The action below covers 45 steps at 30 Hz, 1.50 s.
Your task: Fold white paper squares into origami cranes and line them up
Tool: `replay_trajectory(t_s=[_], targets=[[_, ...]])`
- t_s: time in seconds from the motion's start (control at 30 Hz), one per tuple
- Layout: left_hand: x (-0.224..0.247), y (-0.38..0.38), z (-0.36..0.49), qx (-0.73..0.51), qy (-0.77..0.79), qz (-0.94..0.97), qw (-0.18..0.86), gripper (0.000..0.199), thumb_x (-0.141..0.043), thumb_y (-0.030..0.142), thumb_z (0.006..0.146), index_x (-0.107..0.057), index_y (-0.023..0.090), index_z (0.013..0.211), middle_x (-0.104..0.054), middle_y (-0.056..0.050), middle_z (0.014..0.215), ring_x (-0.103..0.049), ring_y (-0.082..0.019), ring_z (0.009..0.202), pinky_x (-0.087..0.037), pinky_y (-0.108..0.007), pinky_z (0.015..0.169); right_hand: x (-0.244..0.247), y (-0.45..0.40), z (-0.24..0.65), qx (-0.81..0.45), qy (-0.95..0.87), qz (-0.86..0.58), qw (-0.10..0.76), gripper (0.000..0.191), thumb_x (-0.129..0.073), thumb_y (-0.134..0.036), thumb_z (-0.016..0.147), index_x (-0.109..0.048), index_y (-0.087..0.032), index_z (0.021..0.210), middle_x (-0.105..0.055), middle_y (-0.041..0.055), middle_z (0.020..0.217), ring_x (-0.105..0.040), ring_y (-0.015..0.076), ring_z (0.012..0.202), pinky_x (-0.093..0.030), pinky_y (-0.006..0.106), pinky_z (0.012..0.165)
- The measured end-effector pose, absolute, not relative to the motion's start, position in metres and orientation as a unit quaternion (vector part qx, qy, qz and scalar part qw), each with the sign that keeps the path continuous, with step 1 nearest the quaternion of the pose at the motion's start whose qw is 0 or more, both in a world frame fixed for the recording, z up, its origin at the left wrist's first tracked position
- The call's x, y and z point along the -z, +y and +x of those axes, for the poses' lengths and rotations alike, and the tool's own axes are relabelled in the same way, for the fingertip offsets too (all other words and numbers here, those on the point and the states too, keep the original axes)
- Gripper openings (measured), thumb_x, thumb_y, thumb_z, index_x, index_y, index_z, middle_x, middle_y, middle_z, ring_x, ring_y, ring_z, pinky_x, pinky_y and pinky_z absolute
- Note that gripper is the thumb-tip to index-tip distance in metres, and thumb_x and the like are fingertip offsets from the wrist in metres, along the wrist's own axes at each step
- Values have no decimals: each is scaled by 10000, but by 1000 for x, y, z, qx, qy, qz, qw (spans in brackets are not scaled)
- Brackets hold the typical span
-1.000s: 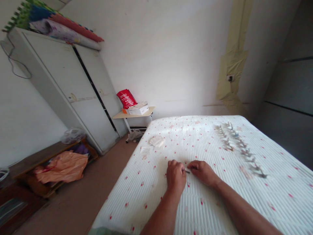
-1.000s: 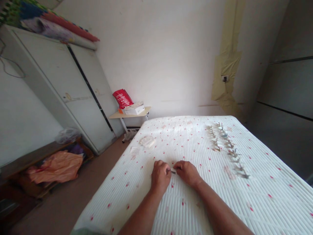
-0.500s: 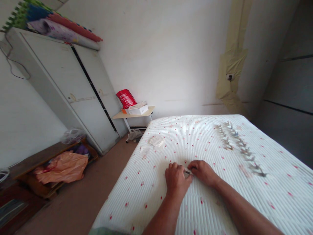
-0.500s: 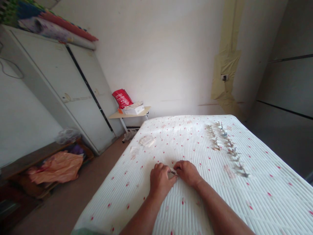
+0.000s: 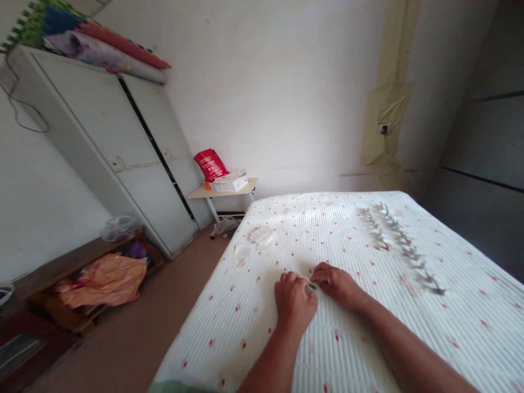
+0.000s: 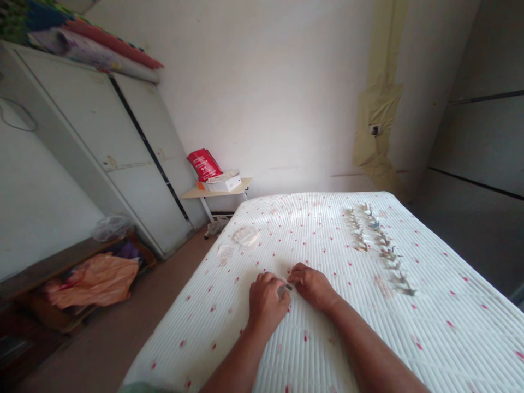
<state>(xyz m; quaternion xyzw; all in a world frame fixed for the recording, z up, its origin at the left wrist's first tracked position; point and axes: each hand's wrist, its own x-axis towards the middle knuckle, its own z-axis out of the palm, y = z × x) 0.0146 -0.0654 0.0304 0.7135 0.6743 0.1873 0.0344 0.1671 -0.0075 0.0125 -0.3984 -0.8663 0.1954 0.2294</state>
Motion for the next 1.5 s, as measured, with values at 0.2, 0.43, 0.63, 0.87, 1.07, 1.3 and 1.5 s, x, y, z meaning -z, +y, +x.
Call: replay_trajectory(t_s=[0.2, 0.43, 0.63, 0.87, 1.07, 1.3, 1.5], targets=[[-33, -69, 13, -199, 670, 714, 46, 330, -607, 499, 645, -659, 246, 851, -579, -37, 908, -468, -224, 950, -335, -331, 789, -20, -11, 167, -223, -859, -410, 210, 204, -493, -170, 764, -674, -235, 835, -588, 15, 921, -575, 117, 777, -418, 198, 696], [-29, -68, 9, -215, 653, 725, 37, 227, -598, 328, 681, -652, 248, 887, -576, -27, 954, -466, -211, 964, -337, -339, 806, -25, -15, 166, -214, -862, -409, 209, 217, -482, -176, 774, -664, -244, 871, -588, 15, 924, -581, 123, 779, -425, 208, 692], [-24, -67, 7, -228, 643, 729, 47, 252, -598, 273, 686, -643, 245, 932, -575, -31, 981, -456, -208, 992, -340, -337, 831, -20, -13, 165, -186, -873, -402, 206, 237, -468, -185, 795, -661, -254, 915, -570, 25, 1028, -588, 124, 816, -434, 218, 723], [-24, -71, 5, -246, 647, 720, 37, 182, -579, 252, 710, -650, 239, 878, -585, -25, 946, -472, -196, 963, -334, -340, 825, -15, -15, 162, -153, -886, -384, 211, 206, -463, -196, 818, -659, -238, 862, -571, 30, 1053, -587, 128, 871, -429, 211, 724], [-27, -76, 5, -238, 653, 718, 47, 229, -591, 303, 690, -648, 242, 903, -584, -29, 952, -471, -208, 971, -332, -346, 840, -20, -19, 156, -144, -894, -369, 209, 195, -471, -193, 822, -663, -216, 792, -590, 29, 946, -586, 118, 808, -422, 198, 696], [-22, -70, -6, -245, 624, 741, 29, 197, -540, 161, 734, -678, 269, 824, -581, -23, 988, -460, -196, 1005, -351, -343, 830, -22, -21, 155, -142, -900, -351, 217, 201, -466, -181, 822, -660, -229, 843, -590, 22, 895, -578, 123, 832, -427, 206, 718], [-20, -64, -19, -248, 562, 789, 20, 284, -528, 128, 761, -681, 314, 910, -551, -29, 1085, -440, -198, 1019, -381, -352, 843, -22, -21, 157, -133, -889, -373, 229, 264, -503, -152, 760, -637, -239, 971, -536, 52, 1115, -580, 140, 870, -444, 242, 753]])
